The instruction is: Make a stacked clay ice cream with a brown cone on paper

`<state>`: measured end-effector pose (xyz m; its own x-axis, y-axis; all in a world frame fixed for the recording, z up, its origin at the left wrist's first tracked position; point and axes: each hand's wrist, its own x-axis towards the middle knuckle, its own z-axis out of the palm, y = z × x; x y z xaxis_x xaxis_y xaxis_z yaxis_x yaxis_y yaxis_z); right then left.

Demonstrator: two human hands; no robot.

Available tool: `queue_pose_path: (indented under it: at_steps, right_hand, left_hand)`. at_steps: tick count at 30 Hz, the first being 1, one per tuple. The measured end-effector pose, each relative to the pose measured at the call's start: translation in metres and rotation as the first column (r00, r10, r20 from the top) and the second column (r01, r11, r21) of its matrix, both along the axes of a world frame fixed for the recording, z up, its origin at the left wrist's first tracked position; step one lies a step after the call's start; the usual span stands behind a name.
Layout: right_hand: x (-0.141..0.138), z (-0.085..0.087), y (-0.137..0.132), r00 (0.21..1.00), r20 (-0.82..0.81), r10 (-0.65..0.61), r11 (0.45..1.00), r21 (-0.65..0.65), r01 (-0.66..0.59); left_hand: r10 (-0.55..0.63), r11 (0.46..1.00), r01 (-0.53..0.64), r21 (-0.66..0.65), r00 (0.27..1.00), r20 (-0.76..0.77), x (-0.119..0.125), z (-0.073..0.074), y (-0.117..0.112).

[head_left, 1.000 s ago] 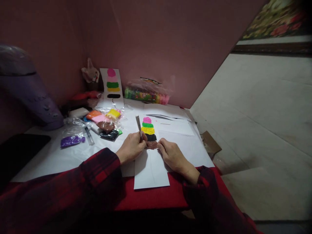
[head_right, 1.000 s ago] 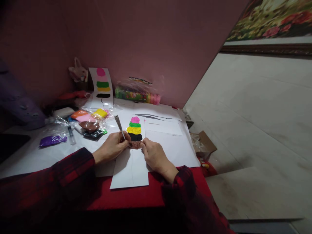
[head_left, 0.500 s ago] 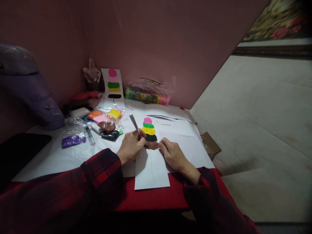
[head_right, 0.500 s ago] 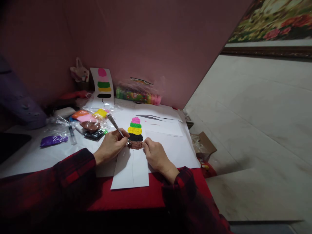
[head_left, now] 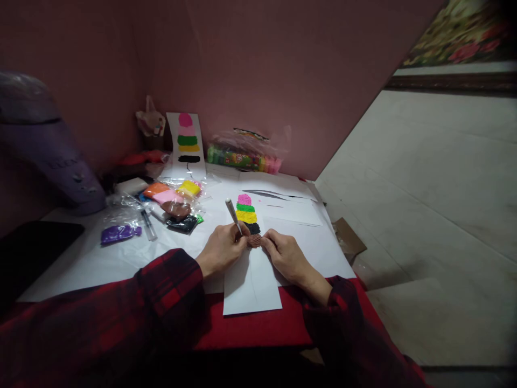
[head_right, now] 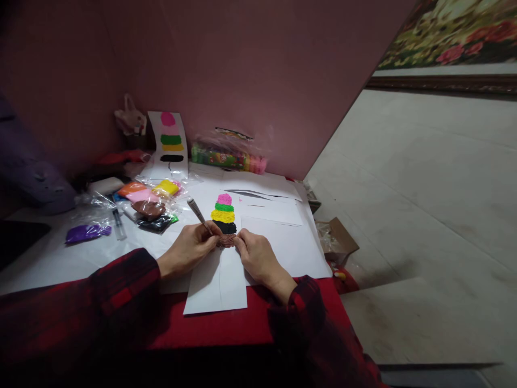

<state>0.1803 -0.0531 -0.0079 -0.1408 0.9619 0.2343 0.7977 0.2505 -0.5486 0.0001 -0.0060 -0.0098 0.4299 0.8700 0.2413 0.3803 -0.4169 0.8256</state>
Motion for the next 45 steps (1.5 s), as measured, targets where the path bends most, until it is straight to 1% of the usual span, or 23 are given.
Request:
queue_pose_path:
  at_steps: [5, 10, 20, 28, 33, 37, 41, 45]
  right_hand:
    - [0.0004, 0.0001, -0.0001, 1.000, 0.000, 0.007, 1.000, 0.005, -0.007]
    - [-0.0003, 0.0008, -0.0001, 1.000, 0.024, 0.009, 1.000, 0.023, -0.009]
    - [-0.0012, 0.0002, -0.0001, 0.998, 0.055, 0.004, 0.999, 0.031, -0.006]
    - [-0.0011, 0.0004, 0.0001, 0.999, 0.047, 0.008, 0.999, 0.034, -0.010]
    - [-0.0007, -0.0002, -0.0002, 0.999, 0.047, 0.007, 0.999, 0.036, -0.009]
    - [-0.0001, -0.0012, -0.0001, 0.999, 0.042, 0.012, 0.999, 0.038, -0.014]
    - [0.0001, -0.0012, -0.0001, 0.999, 0.044, 0.013, 0.999, 0.041, -0.015]
    - [-0.0008, 0.0003, -0.0004, 0.999, 0.047, 0.009, 0.999, 0.038, -0.010]
  left_hand:
    - [-0.010, 1.000, 0.010, -0.009, 1.000, 0.014, 0.0010, -0.0023, -0.0005]
    - [-0.005, 1.000, 0.005, -0.006, 1.000, 0.015, 0.0018, 0.0000, -0.0024]
    - [0.016, 1.000, -0.014, 0.019, 0.997, -0.076, 0.0027, -0.0023, -0.0021]
    - [0.044, 0.999, -0.044, 0.004, 0.992, -0.118, 0.0028, 0.0014, -0.0020]
    - [0.076, 0.997, -0.074, 0.022, 0.986, -0.147, 0.0018, 0.0023, -0.0021]
    - [0.083, 0.997, -0.082, 0.014, 0.985, -0.149, 0.0015, 0.0036, -0.0021]
    - [0.116, 0.993, -0.115, 0.012, 0.982, -0.151, 0.0011, 0.0049, -0.0020]
    - [0.156, 0.988, -0.156, 0.005, 0.984, -0.091, -0.0002, 0.0035, -0.0001]
